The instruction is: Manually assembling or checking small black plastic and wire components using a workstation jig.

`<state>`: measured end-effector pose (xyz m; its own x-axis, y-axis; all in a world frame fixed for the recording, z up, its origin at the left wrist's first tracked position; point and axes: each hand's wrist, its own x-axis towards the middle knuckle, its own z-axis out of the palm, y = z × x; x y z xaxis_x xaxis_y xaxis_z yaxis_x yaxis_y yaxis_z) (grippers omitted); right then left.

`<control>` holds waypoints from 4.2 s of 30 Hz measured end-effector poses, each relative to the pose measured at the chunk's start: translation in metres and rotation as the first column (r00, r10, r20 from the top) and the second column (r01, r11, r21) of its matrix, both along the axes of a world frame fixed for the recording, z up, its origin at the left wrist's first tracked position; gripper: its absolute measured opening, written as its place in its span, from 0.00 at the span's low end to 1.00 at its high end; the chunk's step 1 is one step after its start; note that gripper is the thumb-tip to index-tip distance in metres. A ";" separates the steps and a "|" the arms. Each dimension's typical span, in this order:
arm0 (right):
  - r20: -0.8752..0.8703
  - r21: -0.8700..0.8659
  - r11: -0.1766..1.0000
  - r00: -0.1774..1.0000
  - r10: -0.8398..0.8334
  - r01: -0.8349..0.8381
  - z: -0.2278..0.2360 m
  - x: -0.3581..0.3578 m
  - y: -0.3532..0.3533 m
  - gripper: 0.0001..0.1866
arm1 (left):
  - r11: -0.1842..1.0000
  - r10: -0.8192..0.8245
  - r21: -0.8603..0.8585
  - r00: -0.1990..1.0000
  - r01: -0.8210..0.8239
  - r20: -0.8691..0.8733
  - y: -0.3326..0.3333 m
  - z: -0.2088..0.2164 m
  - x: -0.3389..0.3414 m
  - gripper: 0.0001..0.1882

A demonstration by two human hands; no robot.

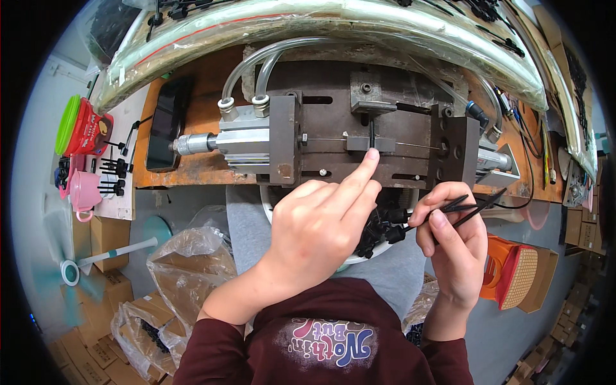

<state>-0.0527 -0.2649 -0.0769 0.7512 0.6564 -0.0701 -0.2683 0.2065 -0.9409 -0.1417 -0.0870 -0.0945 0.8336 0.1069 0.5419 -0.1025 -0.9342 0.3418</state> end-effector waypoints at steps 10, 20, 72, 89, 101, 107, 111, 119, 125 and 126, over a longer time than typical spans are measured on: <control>-0.071 0.064 0.991 0.991 -0.113 0.118 0.006 0.001 -0.004 0.06 | 0.988 -0.093 -0.121 0.996 0.092 -0.006 0.005 0.010 -0.001 0.16; 0.060 0.003 0.992 0.990 -0.124 0.124 0.003 -0.002 0.014 0.10 | 0.899 -0.281 -0.323 0.955 0.297 0.098 -0.005 0.023 -0.021 0.18; 0.086 0.057 0.985 0.982 -0.169 0.164 -0.001 -0.017 0.018 0.17 | 0.889 -0.178 -0.416 0.982 0.189 0.065 -0.007 0.018 -0.023 0.20; 0.613 -0.075 0.921 0.747 -0.259 0.382 0.008 -0.003 -0.013 0.18 | 1.000 -0.014 -0.016 0.986 0.011 -0.168 0.000 0.010 0.000 0.13; -0.013 0.036 0.999 0.999 -0.033 0.033 0.009 -0.014 0.020 0.13 | 0.903 -0.287 -0.345 0.957 0.257 -0.038 0.003 0.028 -0.027 0.18; 0.400 -0.132 0.959 0.898 -0.181 0.252 0.003 -0.014 0.007 0.15 | 0.996 -0.049 -0.080 0.993 0.040 -0.107 0.000 0.006 -0.012 0.13; 0.386 -0.131 0.960 0.905 -0.179 0.246 0.003 -0.017 0.000 0.16 | 0.999 0.028 0.031 0.987 -0.023 -0.160 -0.003 0.011 -0.002 0.13; 0.279 -0.114 0.988 0.958 -0.069 0.104 0.002 -0.025 0.008 0.21 | 0.999 0.026 -0.015 0.982 -0.029 -0.185 -0.003 0.013 -0.001 0.16; 0.061 -0.024 0.984 0.983 -0.175 0.176 0.009 -0.016 0.021 0.04 | 0.769 -0.211 -0.639 0.951 0.018 -0.228 0.000 0.036 -0.018 0.21; 0.067 -0.030 0.986 0.984 -0.162 0.165 0.007 -0.013 0.018 0.05 | 0.690 -0.261 -0.724 0.928 -0.015 -0.268 0.000 0.037 -0.024 0.18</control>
<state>-0.0660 -0.2470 -0.0701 0.8518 0.5224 -0.0388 -0.1722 0.2092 -0.9626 -0.1657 -0.0874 -0.0576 0.9740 0.2224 0.0441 0.0465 -0.3865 0.9211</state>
